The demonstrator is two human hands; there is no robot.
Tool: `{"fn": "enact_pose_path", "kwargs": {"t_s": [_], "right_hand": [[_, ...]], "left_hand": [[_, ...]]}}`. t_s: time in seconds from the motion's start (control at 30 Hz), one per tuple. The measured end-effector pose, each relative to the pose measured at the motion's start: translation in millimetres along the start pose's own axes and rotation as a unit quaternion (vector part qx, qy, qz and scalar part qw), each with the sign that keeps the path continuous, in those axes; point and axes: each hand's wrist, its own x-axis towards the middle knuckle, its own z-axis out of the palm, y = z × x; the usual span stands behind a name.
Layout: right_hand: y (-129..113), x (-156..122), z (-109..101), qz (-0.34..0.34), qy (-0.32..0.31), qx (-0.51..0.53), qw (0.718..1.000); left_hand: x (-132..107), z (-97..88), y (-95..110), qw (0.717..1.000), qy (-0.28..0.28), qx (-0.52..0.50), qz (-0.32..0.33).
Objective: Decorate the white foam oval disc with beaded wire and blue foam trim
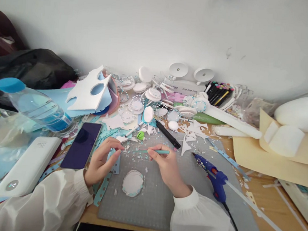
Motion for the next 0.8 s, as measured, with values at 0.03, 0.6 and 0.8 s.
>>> {"fn": "enact_pose_path", "kwargs": {"t_s": [0.03, 0.6, 0.8], "right_hand": [[2.4, -2.9, -0.8, 0.010, 0.001, 0.015, 1.000], [-1.6, -15.0, 0.7, 0.094, -0.006, 0.142, 0.985], [0.7, -15.4, 1.8, 0.090, -0.008, 0.144, 0.985]], "left_hand": [[-0.3, 1.2, -0.6, 1.000, -0.017, -0.008, -0.001], [8.3, 12.8, 3.1, 0.982, -0.101, -0.134, -0.086], [7.3, 13.0, 2.1, 0.982, -0.091, -0.141, -0.088]]}}
